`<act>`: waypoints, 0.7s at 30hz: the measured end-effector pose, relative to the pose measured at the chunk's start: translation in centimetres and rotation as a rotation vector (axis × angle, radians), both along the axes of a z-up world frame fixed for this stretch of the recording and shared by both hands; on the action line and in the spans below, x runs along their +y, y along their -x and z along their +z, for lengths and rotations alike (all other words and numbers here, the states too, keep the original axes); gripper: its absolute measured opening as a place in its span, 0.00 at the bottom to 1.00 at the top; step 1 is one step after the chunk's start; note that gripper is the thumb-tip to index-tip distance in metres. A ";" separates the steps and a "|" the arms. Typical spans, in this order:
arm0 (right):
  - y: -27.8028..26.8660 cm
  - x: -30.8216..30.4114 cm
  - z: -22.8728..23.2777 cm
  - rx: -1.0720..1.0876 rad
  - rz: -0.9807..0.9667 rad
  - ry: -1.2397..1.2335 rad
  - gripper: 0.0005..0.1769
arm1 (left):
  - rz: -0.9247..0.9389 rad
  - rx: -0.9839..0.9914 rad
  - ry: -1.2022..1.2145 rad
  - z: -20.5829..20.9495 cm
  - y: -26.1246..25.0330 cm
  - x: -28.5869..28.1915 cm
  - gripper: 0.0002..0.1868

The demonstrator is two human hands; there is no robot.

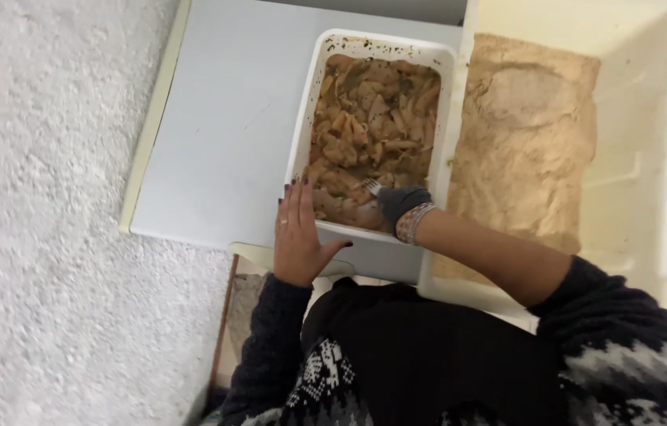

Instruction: Breading pieces of marinated chicken and placing them into a clean tray.

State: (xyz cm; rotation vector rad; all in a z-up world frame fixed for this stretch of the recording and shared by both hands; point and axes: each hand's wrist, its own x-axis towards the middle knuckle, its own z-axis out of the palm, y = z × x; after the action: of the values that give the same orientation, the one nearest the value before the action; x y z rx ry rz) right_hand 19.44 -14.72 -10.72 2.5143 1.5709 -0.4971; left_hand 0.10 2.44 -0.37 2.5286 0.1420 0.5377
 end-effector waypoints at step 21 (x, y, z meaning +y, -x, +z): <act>1.7 -3.4 15.3 -0.776 0.365 -0.200 0.16 | -0.109 0.119 0.092 0.0 -2.8 4.1 0.74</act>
State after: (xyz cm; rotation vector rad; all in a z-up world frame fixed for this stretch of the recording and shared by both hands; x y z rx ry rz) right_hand 17.75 -18.16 4.53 2.0379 1.6994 0.6321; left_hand 2.89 6.52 -0.39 2.4623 0.0706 0.3303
